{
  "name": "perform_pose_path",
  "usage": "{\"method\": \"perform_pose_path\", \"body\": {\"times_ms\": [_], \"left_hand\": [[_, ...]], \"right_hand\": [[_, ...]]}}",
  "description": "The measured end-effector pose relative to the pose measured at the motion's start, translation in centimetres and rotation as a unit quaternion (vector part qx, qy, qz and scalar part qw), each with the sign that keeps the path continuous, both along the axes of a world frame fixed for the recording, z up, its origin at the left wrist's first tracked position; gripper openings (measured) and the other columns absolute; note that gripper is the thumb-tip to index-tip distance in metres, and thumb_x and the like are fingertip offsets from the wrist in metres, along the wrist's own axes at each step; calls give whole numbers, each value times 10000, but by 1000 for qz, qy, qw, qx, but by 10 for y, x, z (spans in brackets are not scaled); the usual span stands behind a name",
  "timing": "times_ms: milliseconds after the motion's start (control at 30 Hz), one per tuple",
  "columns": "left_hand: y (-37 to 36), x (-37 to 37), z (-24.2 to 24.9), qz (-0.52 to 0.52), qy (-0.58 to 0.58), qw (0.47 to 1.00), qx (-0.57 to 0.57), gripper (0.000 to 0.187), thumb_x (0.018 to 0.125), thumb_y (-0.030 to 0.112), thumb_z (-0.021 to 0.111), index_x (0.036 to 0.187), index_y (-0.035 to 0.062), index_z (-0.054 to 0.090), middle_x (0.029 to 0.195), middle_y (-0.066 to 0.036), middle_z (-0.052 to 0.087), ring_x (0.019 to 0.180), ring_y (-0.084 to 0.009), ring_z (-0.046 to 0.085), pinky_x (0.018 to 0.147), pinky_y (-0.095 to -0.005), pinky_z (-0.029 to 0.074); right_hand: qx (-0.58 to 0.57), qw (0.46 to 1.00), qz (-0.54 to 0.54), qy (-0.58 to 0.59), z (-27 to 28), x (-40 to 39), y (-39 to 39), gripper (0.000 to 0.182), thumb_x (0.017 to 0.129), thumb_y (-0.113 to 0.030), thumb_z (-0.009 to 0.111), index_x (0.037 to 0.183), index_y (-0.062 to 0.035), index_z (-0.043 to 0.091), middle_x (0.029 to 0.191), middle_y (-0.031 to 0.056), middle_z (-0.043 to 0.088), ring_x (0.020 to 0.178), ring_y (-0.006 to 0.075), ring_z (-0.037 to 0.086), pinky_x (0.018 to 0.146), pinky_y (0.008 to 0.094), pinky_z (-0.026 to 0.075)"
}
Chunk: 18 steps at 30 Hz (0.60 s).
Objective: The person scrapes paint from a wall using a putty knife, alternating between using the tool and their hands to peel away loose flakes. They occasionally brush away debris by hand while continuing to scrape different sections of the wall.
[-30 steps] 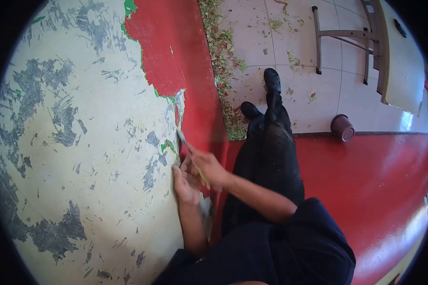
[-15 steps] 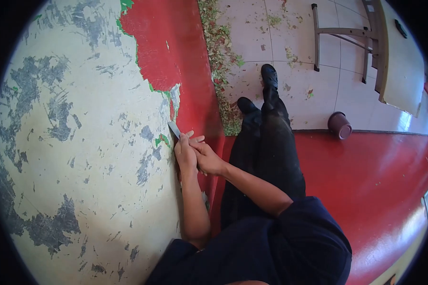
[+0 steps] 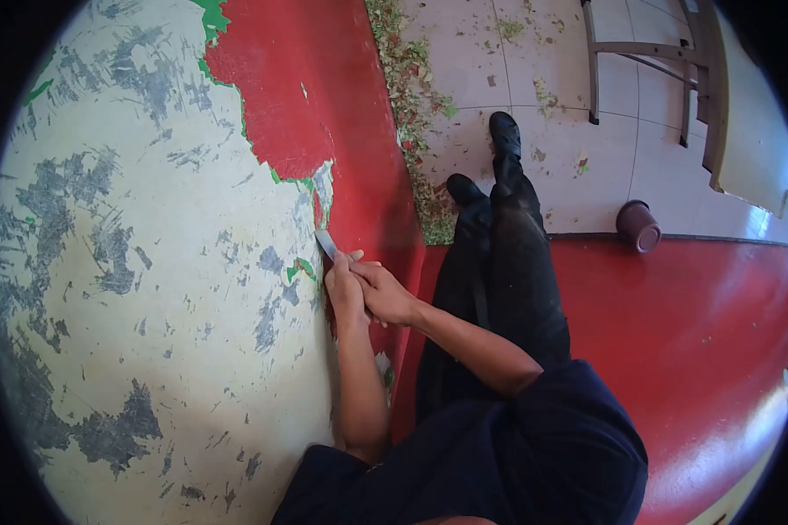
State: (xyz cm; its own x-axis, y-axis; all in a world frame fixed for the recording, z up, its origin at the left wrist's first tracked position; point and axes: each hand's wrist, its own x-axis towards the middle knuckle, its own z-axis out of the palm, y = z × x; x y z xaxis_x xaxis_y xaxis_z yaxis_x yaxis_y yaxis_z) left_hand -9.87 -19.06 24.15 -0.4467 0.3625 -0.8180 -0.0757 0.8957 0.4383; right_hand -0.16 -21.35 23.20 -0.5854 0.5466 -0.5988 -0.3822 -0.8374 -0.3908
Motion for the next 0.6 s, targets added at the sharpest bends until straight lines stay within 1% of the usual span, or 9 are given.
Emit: {"method": "perform_pose_path", "body": {"times_ms": [100,233,333,400,433,467,500,567,600], "left_hand": [[-2,2,-1,-11,19,1000,-14,501,1041,389,351,1112,-56,569,866,-205,667,805,-288,657,766,-376,530],[-2,3,-4,-12,5,1000,-11,500,1041,396,348,1104,-51,563,864,-201,666,804,-290,658,754,-376,533],[7,9,-1,0,3,1000,-23,500,1040,394,346,1082,-52,567,856,-195,669,799,-277,655,759,-365,525],[11,15,12,8,18,999,-49,498,1036,387,354,1045,-56,582,851,-188,675,788,-254,646,768,-340,506],[12,11,9,9,32,999,-27,498,1036,390,359,1037,-54,583,847,-188,674,784,-254,647,759,-342,509],[12,8,-2,10,44,999,-2,497,1036,394,365,1029,-53,584,843,-187,673,780,-253,648,749,-344,512],[4,5,-11,15,55,998,15,497,1036,397,371,1021,-51,585,839,-187,672,775,-252,650,739,-346,515],[-9,3,-3,17,55,998,8,496,1035,403,379,1016,-48,584,835,-186,671,775,-252,651,730,-351,519],[-1,5,1,13,37,999,1,496,1035,406,381,1019,-47,581,835,-186,671,779,-253,651,730,-354,519]], "right_hand": [[12,1000,-1,2,-8,5,11,303,1056,-198,354,1218,-62,570,608,42,534,377,105,482,314,252,389],[-12,1000,19,-5,5,14,15,275,1058,-190,356,1134,-46,577,603,37,529,369,100,476,307,243,384],[-12,1000,1,14,-5,5,9,273,1057,-183,353,1131,-46,578,599,38,528,370,100,478,305,243,381],[12,1000,-7,0,-2,10,3,285,1045,-184,368,1164,-57,593,610,59,546,379,121,488,317,266,395],[28,999,-16,-4,2,10,6,293,1040,-185,375,1181,-62,600,615,69,555,384,132,493,322,278,401],[9,1000,-6,-23,8,13,7,299,1042,-193,361,1182,-65,593,627,69,561,388,135,498,319,272,400],[7,1000,3,-12,4,13,13,300,1048,-197,355,1178,-64,590,629,60,555,384,125,492,314,261,395],[-8,1000,25,11,-2,10,22,302,1059,-207,342,1170,-62,583,631,40,541,375,105,480,305,239,385],[-3,1000,1,-2,0,6,22,327,1063,-225,338,1265,-94,560,626,37,541,372,100,473,302,236,381]]}}
